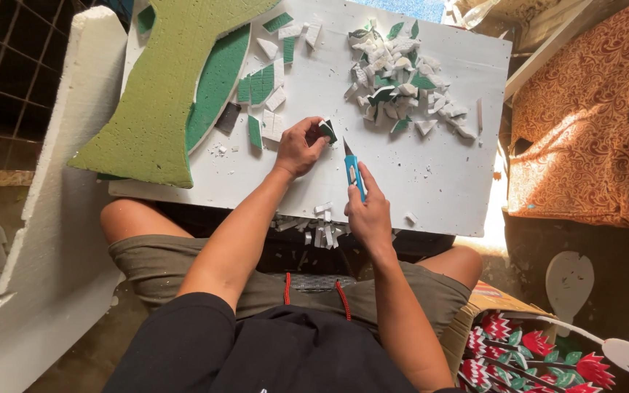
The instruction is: Cutting small pieces of green and white foam using a utility knife on a white board.
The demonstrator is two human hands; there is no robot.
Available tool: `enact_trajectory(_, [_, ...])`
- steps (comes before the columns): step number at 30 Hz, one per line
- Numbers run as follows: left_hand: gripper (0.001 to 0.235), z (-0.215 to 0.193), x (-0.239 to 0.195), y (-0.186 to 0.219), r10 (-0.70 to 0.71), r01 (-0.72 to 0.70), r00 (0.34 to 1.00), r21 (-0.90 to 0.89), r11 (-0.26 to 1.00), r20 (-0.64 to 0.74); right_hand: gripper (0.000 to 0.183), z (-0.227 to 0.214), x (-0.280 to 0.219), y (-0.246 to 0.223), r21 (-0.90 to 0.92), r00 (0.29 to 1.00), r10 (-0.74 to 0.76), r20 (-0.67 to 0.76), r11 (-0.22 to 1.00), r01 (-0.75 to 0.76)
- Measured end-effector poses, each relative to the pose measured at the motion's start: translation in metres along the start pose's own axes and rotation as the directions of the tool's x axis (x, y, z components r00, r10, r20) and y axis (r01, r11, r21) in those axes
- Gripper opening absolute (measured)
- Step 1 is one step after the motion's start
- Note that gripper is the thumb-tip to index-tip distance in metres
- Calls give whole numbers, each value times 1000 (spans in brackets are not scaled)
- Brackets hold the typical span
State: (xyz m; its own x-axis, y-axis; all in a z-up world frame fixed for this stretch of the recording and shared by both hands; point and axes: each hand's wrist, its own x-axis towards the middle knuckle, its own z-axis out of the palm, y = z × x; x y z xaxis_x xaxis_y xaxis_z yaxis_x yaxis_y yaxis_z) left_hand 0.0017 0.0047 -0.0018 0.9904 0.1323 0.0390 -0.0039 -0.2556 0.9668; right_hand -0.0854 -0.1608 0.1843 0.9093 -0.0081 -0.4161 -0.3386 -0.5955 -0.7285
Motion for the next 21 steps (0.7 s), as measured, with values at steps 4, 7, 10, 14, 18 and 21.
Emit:
enact_trajectory(4, [24, 2, -1, 1, -5, 5, 1000, 1, 1000, 17, 57, 9, 15, 12, 75, 1000, -10, 8, 997, 9])
enact_trajectory(7, [22, 3, -1, 2, -10, 10, 1000, -2, 1000, 19, 55, 14, 19, 15, 123, 999, -22, 29, 992, 18])
enact_trajectory(10, [22, 3, -1, 1, 1, -1, 1000, -5, 1000, 18, 55, 16, 19, 13, 172, 999, -4, 46, 985, -4])
enact_trajectory(14, [21, 2, -1, 4, -3, 3, 1000, -14, 1000, 27, 56, 11, 18, 12, 284, 997, 10, 74, 958, -30])
enact_trajectory(18, [18, 2, -2, 6, -3, 2, 999, 14, 1000, 40, 55, 10, 18, 13, 315, 995, 14, 97, 948, -44])
enact_trajectory(21, [18, -1, -2, 9, -12, 12, 998, -5, 1000, 63, 55, 11, 24, 16, 329, 995, 5, 104, 943, -40])
